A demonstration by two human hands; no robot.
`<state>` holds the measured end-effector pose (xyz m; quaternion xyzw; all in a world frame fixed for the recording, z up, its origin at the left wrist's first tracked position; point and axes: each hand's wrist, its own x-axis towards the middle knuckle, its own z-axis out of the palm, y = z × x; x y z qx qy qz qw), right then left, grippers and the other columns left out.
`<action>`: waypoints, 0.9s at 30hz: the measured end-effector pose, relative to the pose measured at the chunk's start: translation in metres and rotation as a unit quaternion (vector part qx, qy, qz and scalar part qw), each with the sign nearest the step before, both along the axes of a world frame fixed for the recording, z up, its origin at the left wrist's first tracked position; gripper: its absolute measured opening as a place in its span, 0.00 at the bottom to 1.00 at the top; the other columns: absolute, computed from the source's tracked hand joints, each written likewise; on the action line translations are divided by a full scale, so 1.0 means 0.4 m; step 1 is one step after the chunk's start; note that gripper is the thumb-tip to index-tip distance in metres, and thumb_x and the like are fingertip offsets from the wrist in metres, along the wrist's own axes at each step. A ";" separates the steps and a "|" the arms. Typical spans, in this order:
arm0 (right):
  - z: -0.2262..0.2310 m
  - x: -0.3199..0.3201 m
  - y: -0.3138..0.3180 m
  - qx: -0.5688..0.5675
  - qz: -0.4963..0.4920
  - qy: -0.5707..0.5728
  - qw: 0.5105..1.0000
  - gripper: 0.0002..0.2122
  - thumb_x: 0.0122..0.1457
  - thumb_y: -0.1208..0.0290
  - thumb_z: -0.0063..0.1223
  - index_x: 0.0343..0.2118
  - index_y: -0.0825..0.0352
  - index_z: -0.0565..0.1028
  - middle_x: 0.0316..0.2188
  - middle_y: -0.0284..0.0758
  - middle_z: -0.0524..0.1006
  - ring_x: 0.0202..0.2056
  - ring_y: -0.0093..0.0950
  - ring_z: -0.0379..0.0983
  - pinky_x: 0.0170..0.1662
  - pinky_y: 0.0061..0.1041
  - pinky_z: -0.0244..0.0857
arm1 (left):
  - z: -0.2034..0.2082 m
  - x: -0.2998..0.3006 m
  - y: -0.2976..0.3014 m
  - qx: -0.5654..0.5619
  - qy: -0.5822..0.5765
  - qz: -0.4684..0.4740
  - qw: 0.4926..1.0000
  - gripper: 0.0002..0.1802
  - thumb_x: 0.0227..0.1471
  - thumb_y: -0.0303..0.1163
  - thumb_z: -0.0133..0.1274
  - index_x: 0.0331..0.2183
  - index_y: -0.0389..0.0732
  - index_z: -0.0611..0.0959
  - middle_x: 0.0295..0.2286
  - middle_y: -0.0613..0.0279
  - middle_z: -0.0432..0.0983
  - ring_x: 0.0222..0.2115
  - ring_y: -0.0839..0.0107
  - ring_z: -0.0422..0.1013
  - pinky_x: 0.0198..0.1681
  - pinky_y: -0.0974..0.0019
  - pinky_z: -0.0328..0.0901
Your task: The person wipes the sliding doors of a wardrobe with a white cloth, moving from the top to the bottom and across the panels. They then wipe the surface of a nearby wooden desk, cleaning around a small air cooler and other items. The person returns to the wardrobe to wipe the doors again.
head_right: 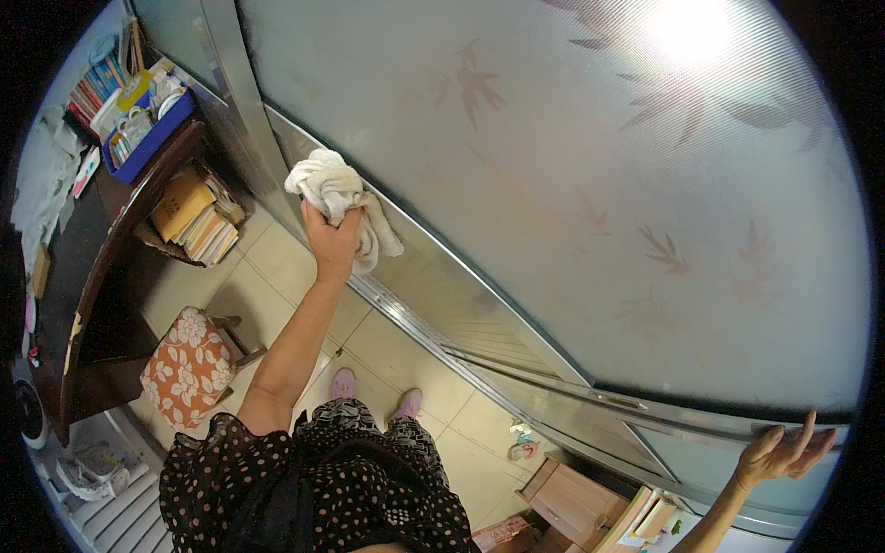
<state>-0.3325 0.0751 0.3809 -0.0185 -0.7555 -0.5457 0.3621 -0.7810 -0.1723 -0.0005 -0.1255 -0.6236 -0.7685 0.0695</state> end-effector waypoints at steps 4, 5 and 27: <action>0.003 0.010 0.003 0.016 -0.017 -0.010 1.000 0.20 0.63 0.56 0.40 0.51 0.64 0.70 0.55 0.53 0.62 0.57 0.47 0.60 0.57 0.44 0.56 | 0.001 0.000 -0.004 -0.030 0.030 0.020 0.999 0.25 0.44 0.26 0.58 0.46 0.36 0.70 0.43 0.59 0.62 0.44 0.66 0.64 0.48 0.65 0.60; 0.002 0.009 0.005 0.017 -0.015 -0.011 1.000 0.20 0.63 0.56 0.40 0.51 0.64 0.70 0.55 0.53 0.62 0.57 0.47 0.60 0.57 0.44 0.56 | -0.002 -0.002 -0.002 -0.022 0.030 0.023 0.999 0.26 0.42 0.26 0.59 0.45 0.35 0.71 0.43 0.58 0.62 0.44 0.64 0.64 0.48 0.64 0.60; 0.019 0.027 0.020 0.016 -0.018 -0.008 1.000 0.19 0.63 0.54 0.39 0.52 0.57 0.70 0.54 0.46 0.66 0.53 0.40 0.65 0.54 0.37 0.60 | -0.017 -0.001 0.005 -0.040 0.038 0.026 0.998 0.24 0.45 0.24 0.55 0.46 0.37 0.68 0.42 0.61 0.65 0.43 0.70 0.65 0.47 0.67 0.61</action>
